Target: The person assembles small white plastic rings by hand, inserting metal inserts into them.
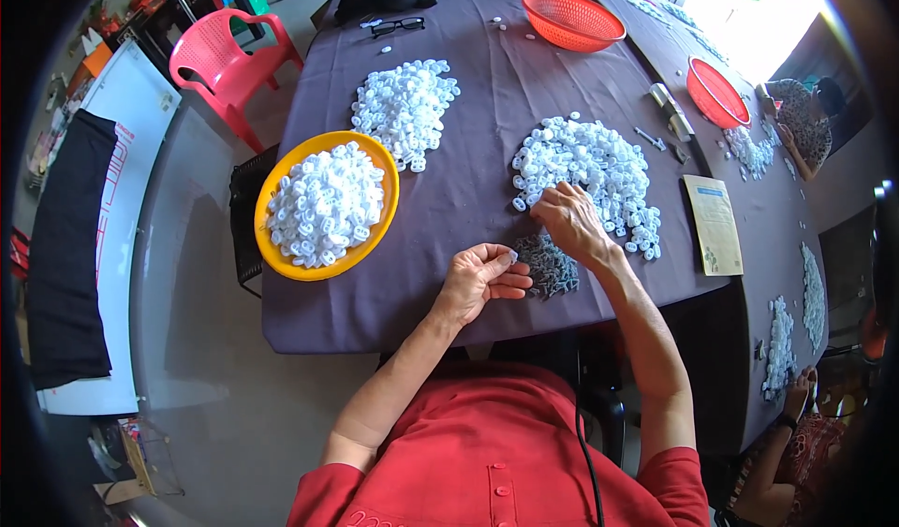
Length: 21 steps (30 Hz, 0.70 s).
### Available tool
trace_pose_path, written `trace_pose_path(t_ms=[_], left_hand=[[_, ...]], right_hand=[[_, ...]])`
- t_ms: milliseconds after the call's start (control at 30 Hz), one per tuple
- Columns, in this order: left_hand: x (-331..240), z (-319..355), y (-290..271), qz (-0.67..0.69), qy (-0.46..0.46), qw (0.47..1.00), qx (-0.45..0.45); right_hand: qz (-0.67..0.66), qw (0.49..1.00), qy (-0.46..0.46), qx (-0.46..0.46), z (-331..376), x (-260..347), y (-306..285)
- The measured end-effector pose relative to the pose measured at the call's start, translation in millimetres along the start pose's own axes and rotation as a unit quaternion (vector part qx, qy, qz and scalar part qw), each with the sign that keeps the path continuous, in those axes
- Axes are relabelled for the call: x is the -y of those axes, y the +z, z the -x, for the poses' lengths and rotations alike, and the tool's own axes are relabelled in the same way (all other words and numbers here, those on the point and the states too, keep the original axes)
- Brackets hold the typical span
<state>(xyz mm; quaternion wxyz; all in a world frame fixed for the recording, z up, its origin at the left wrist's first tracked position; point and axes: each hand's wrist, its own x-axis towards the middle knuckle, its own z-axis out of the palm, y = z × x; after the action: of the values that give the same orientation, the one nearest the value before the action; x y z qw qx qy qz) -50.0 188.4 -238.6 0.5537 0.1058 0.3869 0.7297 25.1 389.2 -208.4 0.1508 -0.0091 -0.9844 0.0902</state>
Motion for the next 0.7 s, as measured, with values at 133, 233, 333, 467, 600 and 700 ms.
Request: trace_pose_path(t_ms=[133,233,333,467,600,700], left_hand=[[3,0,3,0.004,0.008,1.0,-0.017],[9,-3,0,0.007,0.028,0.999,-0.029],[12,-3,1,-0.003,0.049,0.998,-0.043],[11,1,11,-0.031,0.072,0.993,-0.088],[14,1,14,-0.06,0.075,0.992,-0.087],[15,2,15,-0.079,0.072,0.99,-0.093]], right_hand=[[0.015,1.0,0.015,-0.011,5,4,2],[0.006,0.998,0.029,-0.06,16,18,-3],[-0.16,0.973,0.062,-0.152,31,48,-9],[-0.288,0.936,0.15,-0.138,46,76,-7],[-0.32,0.916,0.146,-0.191,47,83,3],[-0.313,0.917,0.132,-0.209,45,84,11]])
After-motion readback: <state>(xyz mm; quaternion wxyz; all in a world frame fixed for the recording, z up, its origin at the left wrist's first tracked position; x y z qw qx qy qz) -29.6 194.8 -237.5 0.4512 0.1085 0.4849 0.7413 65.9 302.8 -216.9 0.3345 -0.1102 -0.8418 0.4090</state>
